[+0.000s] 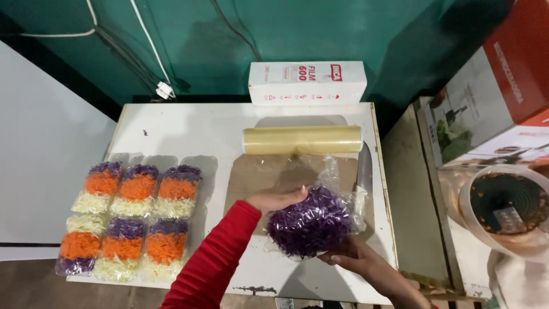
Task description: Wrapping portions of pre-cut cabbage and carrots in plastic film.
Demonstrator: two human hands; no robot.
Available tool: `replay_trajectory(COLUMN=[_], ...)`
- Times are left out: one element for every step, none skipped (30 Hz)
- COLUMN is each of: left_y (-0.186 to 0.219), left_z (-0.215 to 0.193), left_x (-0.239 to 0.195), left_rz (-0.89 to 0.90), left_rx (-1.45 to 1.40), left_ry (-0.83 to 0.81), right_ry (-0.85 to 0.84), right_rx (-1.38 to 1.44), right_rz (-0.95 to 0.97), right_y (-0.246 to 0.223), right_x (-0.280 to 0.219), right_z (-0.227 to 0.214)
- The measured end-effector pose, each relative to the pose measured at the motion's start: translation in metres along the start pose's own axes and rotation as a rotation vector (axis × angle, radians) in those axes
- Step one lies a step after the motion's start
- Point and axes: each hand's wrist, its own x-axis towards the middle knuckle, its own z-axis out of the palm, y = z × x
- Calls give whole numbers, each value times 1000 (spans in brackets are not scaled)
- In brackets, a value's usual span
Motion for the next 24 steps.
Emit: replay_trajectory(left_y=[-5, -10, -17, -16, -14, -11, -6, -1, 5, 8, 10, 12, 11, 10, 9, 12, 16, 18, 10, 2, -7, -4, -2, 1], left_z=[3, 5, 10, 15, 18, 21, 24, 28, 29, 30, 34, 38, 41, 42, 43, 42, 43, 43, 44, 45, 47, 49, 49, 49], left_x=[0, -1, -3, -6, -9, -13, -16, -20, -23, -23, -25, -26, -25, -25, -24, -26, -29, -31, -30, -29, -28, -31, -34, -36], left_rz=[-4, 1, 2, -5, 4, 13, 12, 61, 114, 116, 153, 191, 190, 189, 189, 189, 206, 223, 221, 174, 127, 124, 129, 134], left_rx=[-6, -121, -238, -247, -276, -305, -301, -432, -559, -552, -581, -610, -610, -588, -564, -560, -567, -573, -576, -527, -479, -482, -465, -448], left_ry=[-5, 20, 41, 34, 60, 86, 83, 27, -28, -30, -35, -40, -41, -24, -6, -5, -32, -60, -60, -16, 30, 31, 8, -14], right_ry=[0, -18, -35, -35, -139, -241, -239, 34, 311, 315, 247, 179, 179, 102, 25, 25, -1, -26, -27, -1, 24, 20, 75, 129], right_rx=[4, -51, -102, -95, -35, 25, 29, -170, -369, -368, -346, -324, -323, -361, -400, -400, -380, -360, -358, -359, -361, -359, -325, -290], right_rz=[8, -13, -29, -18, -111, -206, -208, -223, -232, -237, -281, -324, -324, -294, -268, -271, -265, -259, -256, -292, -327, -324, -352, -380], right_y=[1, 3, 6, 31, 57, 83, 72, 62, 49, 28, 8, -11, -16, -21, -28, -25, -22, -19, -21, -23, -25, -31, -38, -45], right_x=[1, 2, 1, 12, 23, 33, 40, 46, 53, 55, 56, 56, 60, 63, 68, 75, 82, 89, 90, 91, 92, 86, 81, 76], right_z=[-3, -7, -9, -44, -77, -110, -123, -136, -150, -144, -138, -132, -125, -117, -110, -113, -116, -119, -124, -129, -135, -136, -138, -141])
